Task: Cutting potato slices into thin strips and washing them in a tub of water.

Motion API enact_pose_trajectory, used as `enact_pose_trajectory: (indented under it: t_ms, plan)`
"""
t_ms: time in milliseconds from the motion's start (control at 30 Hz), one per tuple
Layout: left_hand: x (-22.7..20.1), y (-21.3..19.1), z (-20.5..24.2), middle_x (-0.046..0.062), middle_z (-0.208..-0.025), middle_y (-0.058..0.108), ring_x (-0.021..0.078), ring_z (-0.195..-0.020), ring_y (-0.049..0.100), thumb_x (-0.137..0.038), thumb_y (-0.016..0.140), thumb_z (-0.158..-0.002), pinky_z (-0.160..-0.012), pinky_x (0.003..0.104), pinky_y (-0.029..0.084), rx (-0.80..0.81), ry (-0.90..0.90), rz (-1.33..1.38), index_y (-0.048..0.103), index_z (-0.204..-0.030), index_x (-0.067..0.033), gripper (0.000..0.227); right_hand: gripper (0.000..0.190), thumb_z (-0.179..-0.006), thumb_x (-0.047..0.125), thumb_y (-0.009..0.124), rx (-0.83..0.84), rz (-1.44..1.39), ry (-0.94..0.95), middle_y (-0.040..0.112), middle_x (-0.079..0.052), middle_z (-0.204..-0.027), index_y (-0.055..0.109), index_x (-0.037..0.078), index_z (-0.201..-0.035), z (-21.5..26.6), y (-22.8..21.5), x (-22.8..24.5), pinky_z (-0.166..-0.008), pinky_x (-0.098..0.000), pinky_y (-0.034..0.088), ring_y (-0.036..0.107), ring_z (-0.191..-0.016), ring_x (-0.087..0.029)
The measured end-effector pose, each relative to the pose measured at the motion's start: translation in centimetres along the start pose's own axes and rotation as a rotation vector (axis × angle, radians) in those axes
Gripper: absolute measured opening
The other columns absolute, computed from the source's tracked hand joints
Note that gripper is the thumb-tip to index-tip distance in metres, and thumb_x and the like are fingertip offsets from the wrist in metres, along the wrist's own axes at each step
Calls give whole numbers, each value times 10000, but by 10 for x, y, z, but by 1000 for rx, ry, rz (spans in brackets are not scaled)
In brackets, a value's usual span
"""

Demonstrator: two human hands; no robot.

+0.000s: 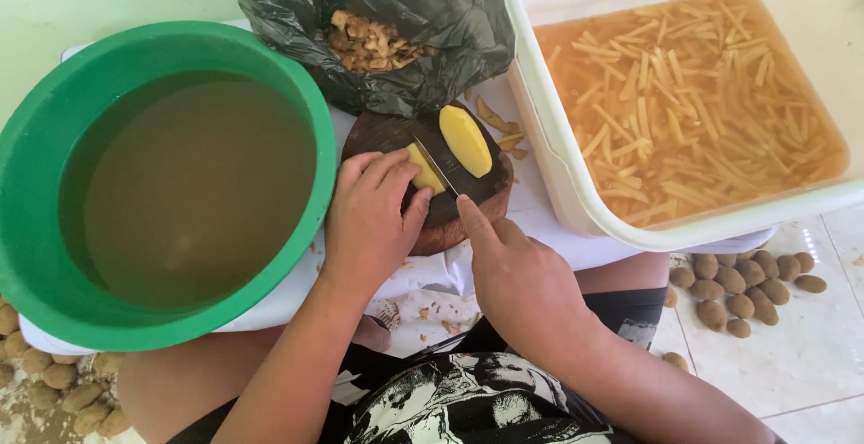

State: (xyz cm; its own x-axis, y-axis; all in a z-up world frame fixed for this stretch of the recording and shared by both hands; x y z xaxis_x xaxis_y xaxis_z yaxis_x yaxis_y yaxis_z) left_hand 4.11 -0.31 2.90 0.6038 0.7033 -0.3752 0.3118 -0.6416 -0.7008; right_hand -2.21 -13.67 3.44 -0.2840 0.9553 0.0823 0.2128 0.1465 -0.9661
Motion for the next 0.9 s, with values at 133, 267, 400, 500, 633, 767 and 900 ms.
enact_pose_trajectory:
  t_ms: [133, 267, 400, 500, 633, 767, 900]
  plan:
    - [0, 1, 0, 141, -1231, 690, 338, -1116, 594, -122, 760, -840, -977, 421, 499, 13, -34, 3, 701, -1091, -9, 281, 602, -815, 101, 632, 29, -67, 28, 659, -101, -852, 567, 55, -1412, 0, 3, 0, -404, -385, 533, 635, -459, -284]
    - [1, 2, 1, 141, -1232, 692, 338, -1114, 594, -119, 763, -841, -970, 423, 502, 17, -35, 0, 698, -1092, -8, 282, 676, -781, 97, 628, 101, -43, 29, 647, -117, -854, 536, 43, -1448, 0, 8, 1, -414, -393, 550, 654, -487, -283]
    - [0, 0, 0, 139, -1231, 692, 340, -1106, 600, -112, 770, -833, -966, 421, 507, -2, -28, 11, 702, -1093, -6, 288, 712, -734, 83, 644, 86, 12, -29, 631, -121, -835, 541, -1, -1434, -2, 6, 5, -390, -346, 533, 645, -477, -232]
    - [-1, 0, 0, 143, -1232, 692, 338, -1107, 598, -113, 774, -835, -967, 420, 508, 0, -19, 2, 700, -1094, -3, 291, 700, -744, 93, 643, 81, 12, -31, 635, -125, -820, 543, -7, -1430, -2, 4, 6, -378, -346, 525, 640, -461, -232]
    - [-1, 0, -2, 152, -1230, 689, 335, -1097, 592, -102, 771, -831, -957, 423, 502, 29, -17, -16, 700, -1093, 7, 293, 748, -740, 99, 646, 159, 20, -22, 637, -151, -868, 505, 19, -1470, 2, 25, 3, -381, -372, 551, 672, -490, -270]
    - [-1, -1, -1, 155, -1227, 693, 341, -1099, 593, -91, 776, -821, -970, 426, 500, 8, -17, 14, 706, -1093, 7, 298, 672, -768, 92, 629, 131, -47, -7, 634, -150, -802, 541, 22, -1430, -1, 19, 3, -372, -407, 531, 637, -445, -304]
    - [7, 6, 3, 150, -1186, 703, 336, -1108, 630, -183, 758, -893, -989, 437, 491, 17, -15, 8, 704, -1081, -34, 246, 562, -878, 127, 582, 138, -42, 17, 633, -92, -691, 551, 83, -1438, 0, 32, -13, -393, -362, 551, 656, -430, -251]
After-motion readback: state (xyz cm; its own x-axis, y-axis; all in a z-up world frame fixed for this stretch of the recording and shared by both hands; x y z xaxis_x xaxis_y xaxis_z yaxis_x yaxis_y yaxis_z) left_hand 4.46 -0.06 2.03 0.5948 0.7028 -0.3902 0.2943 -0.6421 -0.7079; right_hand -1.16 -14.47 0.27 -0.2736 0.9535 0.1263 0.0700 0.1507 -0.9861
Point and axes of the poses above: each hand's wrist, its own z-axis away from the middle knuckle, its own y-axis out of the palm, x = y × z, the point moved 8 cm from there along -z, towards the middle knuckle
